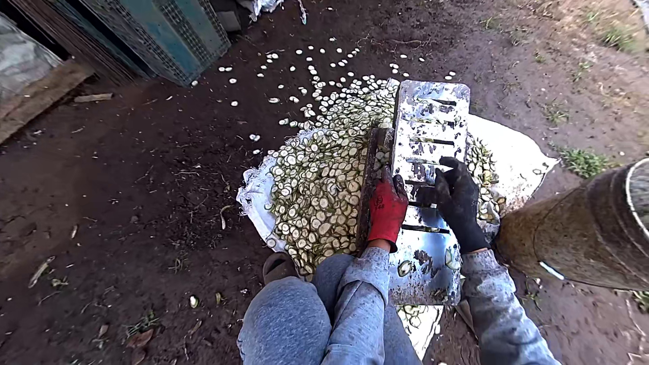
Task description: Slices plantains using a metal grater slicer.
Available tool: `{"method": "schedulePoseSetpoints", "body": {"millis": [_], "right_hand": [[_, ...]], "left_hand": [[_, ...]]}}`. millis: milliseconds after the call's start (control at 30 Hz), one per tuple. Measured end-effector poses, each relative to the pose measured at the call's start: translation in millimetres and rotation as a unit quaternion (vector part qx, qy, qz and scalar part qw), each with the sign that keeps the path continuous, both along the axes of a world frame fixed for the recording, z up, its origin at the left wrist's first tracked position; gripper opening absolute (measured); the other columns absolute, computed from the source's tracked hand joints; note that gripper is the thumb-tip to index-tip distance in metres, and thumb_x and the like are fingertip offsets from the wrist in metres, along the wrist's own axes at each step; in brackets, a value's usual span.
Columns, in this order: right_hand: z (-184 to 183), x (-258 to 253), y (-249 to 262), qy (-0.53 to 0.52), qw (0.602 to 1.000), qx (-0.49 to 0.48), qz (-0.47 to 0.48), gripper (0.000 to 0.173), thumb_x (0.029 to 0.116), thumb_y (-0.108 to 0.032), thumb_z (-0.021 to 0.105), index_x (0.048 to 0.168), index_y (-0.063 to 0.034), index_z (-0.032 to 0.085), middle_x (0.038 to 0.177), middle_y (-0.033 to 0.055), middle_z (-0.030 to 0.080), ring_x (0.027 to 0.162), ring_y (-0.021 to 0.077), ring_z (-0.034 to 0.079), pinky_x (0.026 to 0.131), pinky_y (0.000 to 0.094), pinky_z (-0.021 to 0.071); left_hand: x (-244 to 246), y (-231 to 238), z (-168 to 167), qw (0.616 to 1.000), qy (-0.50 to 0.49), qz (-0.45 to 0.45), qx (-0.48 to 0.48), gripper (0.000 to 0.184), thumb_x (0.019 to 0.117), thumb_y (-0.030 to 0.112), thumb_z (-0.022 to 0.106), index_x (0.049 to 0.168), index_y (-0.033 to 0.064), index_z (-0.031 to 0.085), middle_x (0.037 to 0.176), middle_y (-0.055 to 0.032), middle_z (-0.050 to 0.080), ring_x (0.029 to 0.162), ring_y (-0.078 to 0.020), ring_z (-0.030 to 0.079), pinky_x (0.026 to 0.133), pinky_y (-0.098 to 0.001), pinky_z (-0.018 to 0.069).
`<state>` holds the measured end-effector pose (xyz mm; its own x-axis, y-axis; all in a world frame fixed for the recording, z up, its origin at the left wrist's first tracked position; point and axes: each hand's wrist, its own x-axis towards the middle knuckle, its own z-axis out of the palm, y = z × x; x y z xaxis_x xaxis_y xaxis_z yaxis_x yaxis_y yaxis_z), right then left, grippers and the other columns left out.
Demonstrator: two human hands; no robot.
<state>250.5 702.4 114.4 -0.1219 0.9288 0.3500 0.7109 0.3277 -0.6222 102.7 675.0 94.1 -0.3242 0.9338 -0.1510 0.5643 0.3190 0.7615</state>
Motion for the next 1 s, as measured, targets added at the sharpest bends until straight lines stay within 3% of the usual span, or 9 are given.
{"method": "schedulePoseSetpoints", "body": {"millis": [67, 233, 300, 400, 467, 633, 833, 933, 1000], "right_hand": [[-3.8, 4.4, -11.0, -0.009, 1.000, -0.003, -0.005, 0.042, 0.1009, -0.017, 0.052, 0.140, -0.0041, 0.058, 0.096, 0.0189, 0.068, 0.083, 0.0352, 0.065, 0.076, 0.0554, 0.0533], [-12.7, 8.7, -41.9, 0.014, 0.997, 0.039, -0.068, 0.024, 0.0958, -0.010, 0.057, 0.115, 0.0016, 0.065, 0.108, 0.0205, 0.065, 0.093, 0.0329, 0.066, 0.079, 0.0495, 0.0557], [-23.1, 3.1, -53.0, -0.011, 0.994, 0.052, -0.099, 0.022, 0.0929, -0.011, 0.059, 0.110, 0.0009, 0.066, 0.100, 0.0189, 0.066, 0.083, 0.0324, 0.066, 0.070, 0.0499, 0.0558], [-43.1, -5.2, -57.5, -0.052, 0.987, 0.074, -0.132, 0.029, 0.0870, -0.032, 0.069, 0.088, -0.0033, 0.066, 0.081, 0.0145, 0.064, 0.068, 0.0324, 0.065, 0.056, 0.0505, 0.0514], [-42.6, -9.3, -42.4, -0.084, 0.980, 0.122, -0.130, 0.034, 0.0896, -0.036, 0.068, 0.077, -0.0045, 0.062, 0.074, 0.0127, 0.060, 0.065, 0.0310, 0.063, 0.053, 0.0471, 0.0480], [-8.2, -21.8, 46.4, -0.188, 0.969, 0.144, -0.070, 0.040, 0.1017, -0.035, 0.051, 0.091, -0.0005, 0.068, 0.090, 0.0210, 0.067, 0.093, 0.0432, 0.066, 0.077, 0.0571, 0.0503], [34.1, -43.7, 174.6, -0.284, 0.954, 0.032, -0.088, 0.052, 0.1081, -0.040, 0.033, 0.121, 0.0000, 0.063, 0.123, 0.0260, 0.064, 0.123, 0.0461, 0.057, 0.096, 0.0633, 0.0447], [46.8, -47.0, 198.7, -0.217, 0.967, -0.015, -0.131, 0.056, 0.1093, -0.041, 0.030, 0.136, -0.0005, 0.058, 0.134, 0.0259, 0.062, 0.130, 0.0433, 0.056, 0.105, 0.0621, 0.0435], [52.2, -45.2, 184.5, -0.132, 0.975, -0.014, -0.180, 0.055, 0.1097, -0.041, 0.028, 0.137, -0.0047, 0.058, 0.131, 0.0224, 0.065, 0.125, 0.0393, 0.061, 0.102, 0.0595, 0.0465]], "left_hand": [[1.1, 1.3, -1.5, 1.000, 0.008, -0.001, 0.012, 0.056, 0.1113, 0.035, 0.039, 0.160, 0.0101, 0.032, 0.136, -0.0245, 0.060, 0.120, -0.0397, 0.063, 0.099, -0.0578, 0.0521], [0.4, -0.6, -10.4, 0.999, 0.026, -0.002, 0.028, 0.057, 0.1111, 0.038, 0.038, 0.161, 0.0114, 0.031, 0.142, -0.0215, 0.058, 0.124, -0.0383, 0.062, 0.100, -0.0582, 0.0513], [0.1, 1.9, -9.1, 0.999, 0.026, 0.001, 0.030, 0.055, 0.1114, 0.035, 0.039, 0.160, 0.0088, 0.033, 0.140, -0.0222, 0.059, 0.124, -0.0381, 0.062, 0.101, -0.0572, 0.0513], [0.7, 1.1, -9.9, 0.999, 0.038, 0.001, 0.033, 0.056, 0.1115, 0.035, 0.038, 0.159, 0.0069, 0.033, 0.143, -0.0223, 0.057, 0.126, -0.0372, 0.061, 0.103, -0.0561, 0.0502], [-0.6, 0.5, -10.6, 0.999, 0.044, 0.002, 0.031, 0.057, 0.1114, 0.037, 0.037, 0.160, 0.0082, 0.031, 0.143, -0.0225, 0.057, 0.126, -0.0377, 0.061, 0.103, -0.0572, 0.0498], [-1.6, -5.4, -15.3, 0.998, 0.058, 0.007, 0.022, 0.059, 0.1107, 0.044, 0.035, 0.162, 0.0144, 0.029, 0.145, -0.0192, 0.057, 0.124, -0.0378, 0.062, 0.098, -0.0598, 0.0520], [-0.5, 0.2, -13.1, 0.998, 0.057, 0.019, 0.024, 0.056, 0.1113, 0.039, 0.035, 0.160, 0.0126, 0.032, 0.146, -0.0200, 0.055, 0.123, -0.0369, 0.063, 0.098, -0.0565, 0.0533], [-4.2, -2.5, -8.7, 0.999, 0.039, 0.020, 0.013, 0.056, 0.1109, 0.038, 0.037, 0.161, 0.0124, 0.031, 0.148, -0.0219, 0.052, 0.121, -0.0377, 0.064, 0.097, -0.0556, 0.0541], [-4.5, -5.7, -1.5, 1.000, 0.020, 0.023, -0.002, 0.056, 0.1106, 0.039, 0.039, 0.159, 0.0111, 0.034, 0.139, -0.0242, 0.057, 0.114, -0.0391, 0.066, 0.092, -0.0566, 0.0561]]}}
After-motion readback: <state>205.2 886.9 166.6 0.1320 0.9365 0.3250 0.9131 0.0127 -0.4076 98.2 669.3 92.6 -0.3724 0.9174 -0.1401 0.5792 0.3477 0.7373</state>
